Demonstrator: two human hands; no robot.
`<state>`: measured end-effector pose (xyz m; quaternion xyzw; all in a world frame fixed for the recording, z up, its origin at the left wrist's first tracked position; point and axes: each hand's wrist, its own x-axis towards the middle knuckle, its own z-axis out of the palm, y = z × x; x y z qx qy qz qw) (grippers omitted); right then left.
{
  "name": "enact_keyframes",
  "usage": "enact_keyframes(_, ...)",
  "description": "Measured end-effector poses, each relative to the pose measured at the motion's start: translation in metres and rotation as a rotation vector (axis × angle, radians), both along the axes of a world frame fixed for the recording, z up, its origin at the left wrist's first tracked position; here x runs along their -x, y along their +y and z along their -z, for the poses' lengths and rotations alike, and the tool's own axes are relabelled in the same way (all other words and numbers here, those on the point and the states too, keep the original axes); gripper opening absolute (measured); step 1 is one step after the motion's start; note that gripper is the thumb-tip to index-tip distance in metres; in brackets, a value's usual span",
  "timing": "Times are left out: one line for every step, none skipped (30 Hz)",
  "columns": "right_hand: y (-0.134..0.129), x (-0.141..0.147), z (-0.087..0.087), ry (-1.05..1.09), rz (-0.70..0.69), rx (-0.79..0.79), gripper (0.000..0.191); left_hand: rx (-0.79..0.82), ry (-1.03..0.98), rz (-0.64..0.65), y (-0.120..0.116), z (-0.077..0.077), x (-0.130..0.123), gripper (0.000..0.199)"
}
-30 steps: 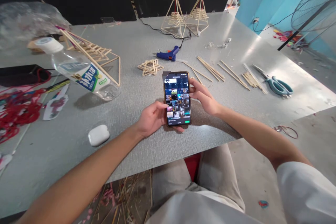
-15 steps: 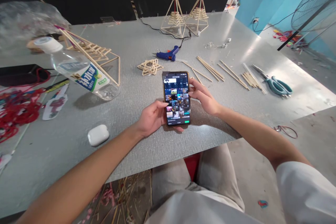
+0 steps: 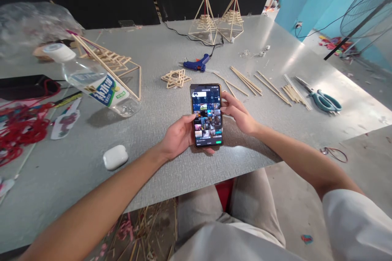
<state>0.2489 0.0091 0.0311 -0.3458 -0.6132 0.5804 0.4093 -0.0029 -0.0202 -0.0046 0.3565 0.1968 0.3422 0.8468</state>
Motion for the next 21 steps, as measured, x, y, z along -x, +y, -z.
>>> enact_keyframes(0.0000, -0.0002, -0.0001, -0.001, -0.002, -0.001, 0.046, 0.002, 0.001, -0.003, 0.0001, -0.0001, 0.0001, 0.051)
enact_keyframes(0.0000, -0.0005, -0.0002, -0.003, -0.004, -0.002, 0.046, 0.003, 0.001, -0.003, 0.0002, -0.0002, 0.0002, 0.052)
enact_keyframes(-0.0001, -0.0006, -0.0002, -0.004, -0.005, -0.002, 0.045, 0.004, -0.001, -0.003, 0.0003, -0.0004, 0.0002, 0.052)
enact_keyframes(-0.0001, -0.0007, -0.0001, -0.003, -0.004, -0.001, 0.045, 0.004, -0.001, -0.001, 0.0004, -0.0006, 0.0003, 0.053)
enact_keyframes(-0.0002, -0.0008, -0.0001, -0.001, -0.004, 0.001, 0.044, 0.003, -0.002, -0.001, 0.0004, -0.0009, 0.0002, 0.053)
enact_keyframes(-0.0003, -0.0008, 0.0000, 0.000, -0.004, 0.005, 0.044, 0.002, -0.002, -0.001, 0.0003, -0.0012, 0.0002, 0.053)
enact_keyframes(-0.0004, -0.0007, 0.0001, 0.002, -0.006, 0.008, 0.043, 0.001, 0.000, -0.004, 0.0002, -0.0016, 0.0000, 0.053)
enact_keyframes(-0.0005, -0.0006, 0.0001, 0.004, -0.009, 0.010, 0.044, -0.001, 0.001, -0.007, 0.0000, -0.0021, -0.0001, 0.052)
enact_keyframes(-0.0006, -0.0006, 0.0002, 0.006, -0.012, 0.013, 0.044, -0.002, 0.001, -0.012, -0.0002, -0.0025, -0.0003, 0.052)
enact_keyframes(-0.0006, -0.0005, 0.0002, 0.007, -0.015, 0.015, 0.044, -0.004, -0.001, -0.013, -0.0004, -0.0028, -0.0004, 0.051)
enact_keyframes(-0.0006, -0.0004, 0.0002, 0.008, -0.015, 0.016, 0.045, -0.005, -0.004, -0.011, -0.0006, -0.0031, -0.0005, 0.051)
enact_keyframes(-0.0006, -0.0004, 0.0003, 0.009, -0.014, 0.015, 0.045, -0.005, -0.007, -0.007, -0.0007, -0.0032, -0.0005, 0.051)
enact_keyframes(-0.0005, -0.0003, 0.0004, 0.009, -0.011, 0.012, 0.044, -0.005, -0.012, -0.001, -0.0008, -0.0033, -0.0005, 0.051)
enact_keyframes(-0.0004, -0.0003, 0.0005, 0.007, -0.007, 0.008, 0.044, -0.004, -0.015, 0.004, -0.0009, -0.0033, -0.0005, 0.052)
enact_keyframes(-0.0003, -0.0003, 0.0006, 0.006, -0.004, 0.003, 0.043, -0.003, -0.017, 0.007, -0.0009, -0.0032, -0.0005, 0.052)
enact_keyframes(-0.0002, -0.0003, 0.0008, 0.005, -0.002, -0.001, 0.043, -0.002, -0.018, 0.006, -0.0008, -0.0031, -0.0005, 0.053)
enact_keyframes(-0.0001, -0.0003, 0.0010, 0.004, -0.001, -0.003, 0.043, -0.002, -0.018, 0.003, -0.0007, -0.0029, -0.0006, 0.053)
enact_keyframes(0.0000, -0.0003, 0.0012, 0.005, -0.001, -0.002, 0.043, -0.002, -0.017, 0.000, -0.0007, -0.0027, -0.0007, 0.053)
enact_keyframes(0.0000, -0.0002, 0.0014, 0.006, -0.001, 0.001, 0.043, -0.001, -0.015, -0.002, -0.0006, -0.0025, -0.0009, 0.053)
enact_keyframes(0.0000, -0.0001, 0.0015, 0.008, -0.001, 0.006, 0.044, -0.002, -0.014, -0.002, -0.0005, -0.0024, -0.0011, 0.053)
enact_keyframes(-0.0001, 0.0000, 0.0016, 0.009, 0.001, 0.010, 0.045, -0.001, -0.012, -0.002, -0.0006, -0.0024, -0.0014, 0.053)
